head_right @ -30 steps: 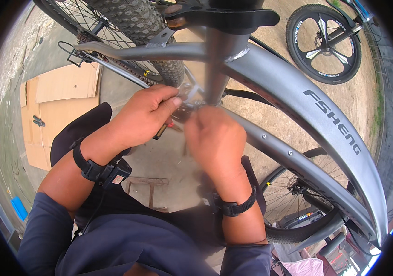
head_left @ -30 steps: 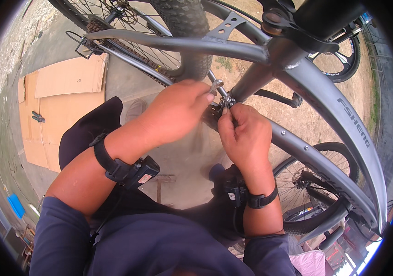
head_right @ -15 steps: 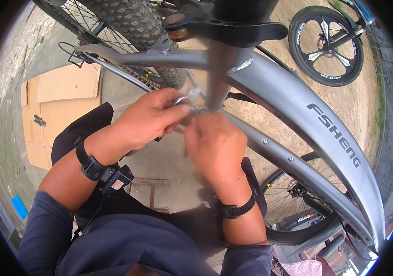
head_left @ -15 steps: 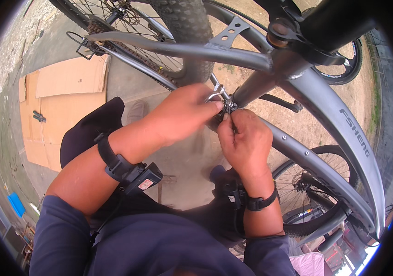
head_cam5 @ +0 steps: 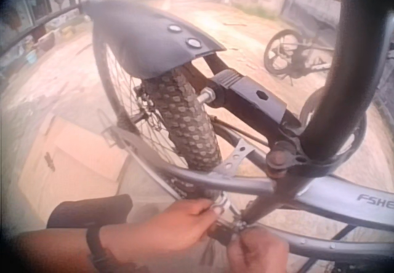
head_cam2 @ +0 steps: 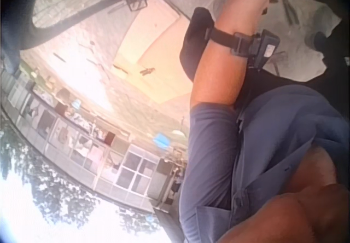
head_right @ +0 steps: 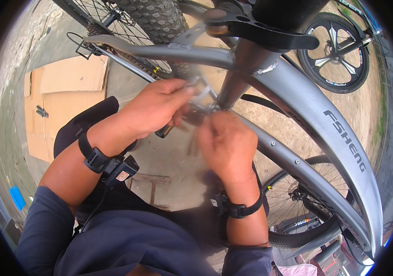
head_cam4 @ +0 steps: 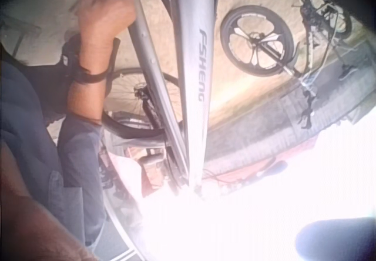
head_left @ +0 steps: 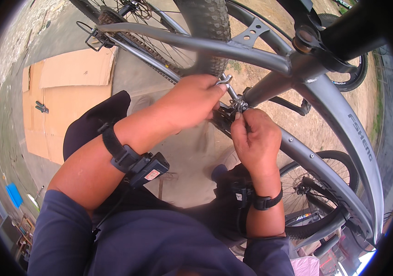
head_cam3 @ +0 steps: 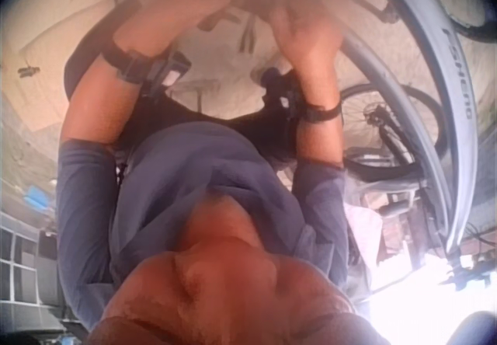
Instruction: The person uses a wrench to tighten a bolt on a bicycle frame while crouching on the ground.
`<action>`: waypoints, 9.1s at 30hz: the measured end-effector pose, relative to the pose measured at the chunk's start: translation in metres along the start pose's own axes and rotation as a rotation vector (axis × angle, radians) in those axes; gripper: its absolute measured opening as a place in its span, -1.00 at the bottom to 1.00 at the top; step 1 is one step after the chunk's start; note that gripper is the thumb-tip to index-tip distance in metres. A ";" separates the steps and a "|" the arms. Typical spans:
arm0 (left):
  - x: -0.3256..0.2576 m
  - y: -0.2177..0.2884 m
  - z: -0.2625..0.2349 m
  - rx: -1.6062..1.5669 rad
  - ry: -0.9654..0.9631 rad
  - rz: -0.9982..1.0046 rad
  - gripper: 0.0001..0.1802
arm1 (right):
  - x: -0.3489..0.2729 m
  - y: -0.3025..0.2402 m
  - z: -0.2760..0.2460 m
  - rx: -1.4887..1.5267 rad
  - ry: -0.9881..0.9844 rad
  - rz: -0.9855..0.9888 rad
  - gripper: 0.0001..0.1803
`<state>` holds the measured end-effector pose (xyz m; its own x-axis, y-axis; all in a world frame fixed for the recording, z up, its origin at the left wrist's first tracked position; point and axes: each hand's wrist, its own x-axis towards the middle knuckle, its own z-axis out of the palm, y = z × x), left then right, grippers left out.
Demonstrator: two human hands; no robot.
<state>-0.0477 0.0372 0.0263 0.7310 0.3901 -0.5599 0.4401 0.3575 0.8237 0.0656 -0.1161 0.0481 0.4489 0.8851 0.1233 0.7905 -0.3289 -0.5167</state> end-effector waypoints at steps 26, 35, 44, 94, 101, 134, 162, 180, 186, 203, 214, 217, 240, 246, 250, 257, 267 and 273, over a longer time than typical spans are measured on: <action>-0.011 0.006 -0.002 0.069 -0.072 -0.007 -0.67 | 0.002 0.000 -0.003 0.008 -0.022 0.020 -0.80; -0.015 -0.003 0.003 -0.076 -0.198 -0.052 -0.68 | 0.001 0.002 -0.002 0.006 -0.036 0.031 -0.82; -0.016 0.005 0.001 0.019 -0.260 0.008 -0.69 | 0.001 0.001 -0.003 0.029 -0.036 0.034 -0.82; -0.061 0.010 -0.054 0.343 0.104 0.171 -0.72 | 0.002 -0.002 0.005 -0.035 0.048 0.017 -0.77; -0.056 -0.001 -0.037 0.556 0.066 0.201 -0.69 | 0.003 -0.005 0.004 -0.050 0.031 0.021 -0.77; 0.005 -0.021 0.033 -0.380 -0.089 0.073 -0.63 | 0.002 -0.003 0.003 0.009 0.024 0.038 -0.77; -0.036 0.002 -0.021 0.534 0.358 0.572 -0.61 | 0.002 -0.006 0.001 -0.009 0.034 0.026 -0.78; -0.056 0.028 -0.035 -0.084 0.249 0.270 -0.66 | 0.001 -0.004 0.002 0.033 0.036 0.038 -0.78; -0.057 0.029 -0.032 -0.059 0.234 0.304 -0.68 | 0.001 -0.004 0.002 -0.012 0.038 0.026 -0.79; -0.066 0.036 -0.011 0.197 0.210 0.564 -0.80 | 0.002 -0.005 0.002 -0.024 0.026 0.036 -0.79; -0.080 0.007 -0.007 0.526 0.181 0.846 -0.82 | 0.002 -0.005 0.003 -0.020 0.042 0.031 -0.78; -0.081 -0.003 -0.010 0.647 0.181 0.922 -0.73 | 0.002 -0.005 0.003 -0.011 0.042 0.037 -0.79; -0.045 -0.020 -0.001 0.193 -0.192 0.095 -0.73 | 0.001 -0.004 0.003 -0.029 0.029 0.037 -0.78; -0.032 -0.034 0.003 0.267 -0.137 0.171 -0.72 | 0.002 -0.002 0.005 -0.026 0.034 0.039 -0.77; -0.033 -0.030 -0.001 0.185 -0.086 0.171 -0.73 | 0.001 -0.004 0.003 0.008 0.038 0.038 -0.77; -0.035 -0.020 -0.008 0.082 -0.186 0.050 -0.79 | 0.001 -0.004 0.003 0.011 0.031 0.046 -0.78; -0.046 -0.004 -0.013 -0.181 -0.334 -0.102 -0.76 | 0.002 -0.003 0.003 -0.017 0.028 0.038 -0.79; -0.042 -0.003 -0.020 -0.346 -0.343 -0.080 -0.60 | 0.001 -0.005 0.002 0.032 0.037 0.042 -0.77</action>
<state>-0.0903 0.0370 0.0458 0.8571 0.0692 -0.5104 0.3452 0.6583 0.6690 0.0614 -0.1125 0.0494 0.4970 0.8576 0.1322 0.7573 -0.3543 -0.5486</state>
